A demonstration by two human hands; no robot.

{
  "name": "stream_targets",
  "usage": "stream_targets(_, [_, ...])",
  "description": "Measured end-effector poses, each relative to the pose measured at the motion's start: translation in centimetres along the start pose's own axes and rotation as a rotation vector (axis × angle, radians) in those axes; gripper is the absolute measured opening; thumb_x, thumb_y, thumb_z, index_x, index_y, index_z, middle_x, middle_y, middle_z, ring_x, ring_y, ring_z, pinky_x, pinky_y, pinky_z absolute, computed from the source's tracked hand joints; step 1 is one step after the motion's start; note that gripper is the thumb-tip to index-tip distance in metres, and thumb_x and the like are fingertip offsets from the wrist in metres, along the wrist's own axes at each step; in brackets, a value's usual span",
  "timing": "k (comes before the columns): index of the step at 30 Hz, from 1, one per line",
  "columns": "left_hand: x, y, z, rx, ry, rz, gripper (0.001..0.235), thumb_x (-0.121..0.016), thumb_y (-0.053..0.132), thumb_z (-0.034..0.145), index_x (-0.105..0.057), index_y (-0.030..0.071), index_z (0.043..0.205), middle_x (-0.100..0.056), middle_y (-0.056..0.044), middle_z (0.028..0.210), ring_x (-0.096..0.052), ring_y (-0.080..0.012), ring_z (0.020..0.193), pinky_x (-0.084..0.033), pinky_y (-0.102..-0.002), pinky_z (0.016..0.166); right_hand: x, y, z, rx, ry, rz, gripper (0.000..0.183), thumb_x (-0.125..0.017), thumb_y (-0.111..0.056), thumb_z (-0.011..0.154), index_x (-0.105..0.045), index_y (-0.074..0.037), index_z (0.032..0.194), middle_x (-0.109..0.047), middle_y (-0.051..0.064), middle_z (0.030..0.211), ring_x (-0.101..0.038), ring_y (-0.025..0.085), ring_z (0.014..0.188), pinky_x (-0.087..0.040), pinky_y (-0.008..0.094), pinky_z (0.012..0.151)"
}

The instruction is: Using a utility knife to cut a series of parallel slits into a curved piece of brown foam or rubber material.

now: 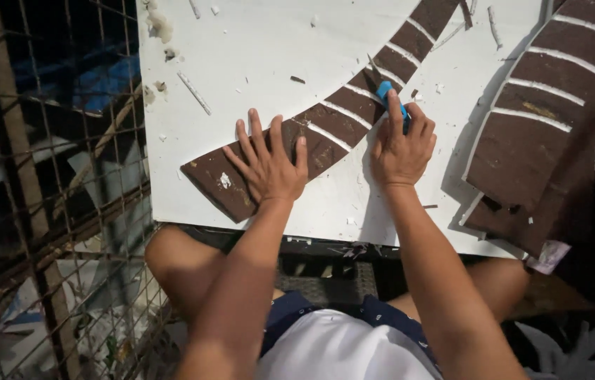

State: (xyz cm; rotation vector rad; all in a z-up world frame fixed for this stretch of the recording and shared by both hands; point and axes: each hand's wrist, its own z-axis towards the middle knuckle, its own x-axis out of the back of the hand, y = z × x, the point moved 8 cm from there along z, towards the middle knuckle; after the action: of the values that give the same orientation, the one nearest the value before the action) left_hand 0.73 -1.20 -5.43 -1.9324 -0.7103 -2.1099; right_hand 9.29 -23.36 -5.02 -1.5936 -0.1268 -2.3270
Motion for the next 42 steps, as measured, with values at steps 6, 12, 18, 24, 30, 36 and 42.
stream_targets(6, [0.4,0.1,0.1,-0.016,0.115,0.066,0.057,-0.048,0.06,0.094,-0.049,0.027,0.14,-0.034,-0.014,0.161,-0.028,-0.0408,0.15,-0.014,-0.073,0.113,0.5,1.0,-0.6,0.005,0.046,0.206,0.056,-0.061,-0.012,0.098,-0.059,-0.028,0.151,-0.058,0.008,0.123,-0.061,0.031,0.102,-0.048,0.039,0.08])
stream_targets(12, [0.7,0.2,0.1,0.029,0.06,0.026,0.056,-0.045,0.059,0.095,-0.046,0.028,0.141,-0.032,-0.013,0.162,-0.022,-0.0395,0.153,-0.01,-0.072,0.114,1.3,-0.7,-3.9,0.11,-0.123,0.49,0.047,-0.069,-0.009,0.096,-0.071,-0.024,0.141,-0.063,0.013,0.123,-0.068,0.038,0.103,-0.054,0.043,0.084])
stream_targets(18, [0.5,0.0,0.4,0.043,0.007,0.016,0.058,-0.047,0.059,0.093,-0.043,0.029,0.143,-0.027,-0.013,0.164,-0.018,-0.0391,0.154,-0.007,-0.072,0.115,3.8,-6.1,-4.2,0.165,-0.265,0.53,0.051,-0.068,-0.012,0.095,-0.067,-0.028,0.143,-0.065,0.012,0.123,-0.07,0.035,0.101,-0.056,0.043,0.084])
stream_targets(24, [0.0,-0.1,0.3,0.05,0.027,0.042,0.059,-0.045,0.061,0.092,-0.043,0.03,0.142,-0.028,-0.012,0.163,-0.019,-0.0381,0.154,-0.008,-0.071,0.116,4.1,-7.4,-3.4,0.204,-0.247,0.446,0.046,-0.061,-0.013,0.099,-0.067,-0.026,0.142,-0.064,0.011,0.12,-0.069,0.032,0.091,-0.055,0.039,0.077])
stream_targets(30, [0.2,-0.2,0.4,0.054,0.019,0.043,0.058,-0.044,0.061,0.093,-0.043,0.031,0.143,-0.029,-0.012,0.163,-0.02,-0.0378,0.154,-0.008,-0.071,0.116,3.9,-7.9,-3.2,0.171,-0.29,0.44,0.046,-0.062,-0.012,0.101,-0.063,-0.026,0.145,-0.063,0.013,0.119,-0.07,0.032,0.092,-0.055,0.038,0.076])
stream_targets(36, [-0.1,-0.3,0.4,0.072,-0.01,0.021,0.058,-0.042,0.062,0.093,-0.042,0.032,0.142,-0.029,-0.012,0.163,-0.018,-0.0379,0.155,-0.004,-0.07,0.117,4.0,-8.1,-2.9,0.184,-0.292,0.335,0.043,-0.062,-0.013,0.099,-0.067,-0.028,0.139,-0.064,0.01,0.116,-0.068,0.029,0.081,-0.052,0.035,0.066])
stream_targets(42, [-0.4,-0.3,0.5,0.077,-0.062,0.032,0.059,-0.041,0.064,0.093,-0.04,0.033,0.143,-0.027,-0.011,0.163,-0.015,-0.0372,0.156,-0.002,-0.071,0.117,4.4,-7.5,-2.2,0.183,-0.309,0.235,0.04,-0.065,-0.015,0.098,-0.07,-0.028,0.136,-0.064,0.009,0.115,-0.066,0.027,0.08,-0.049,0.035,0.064])
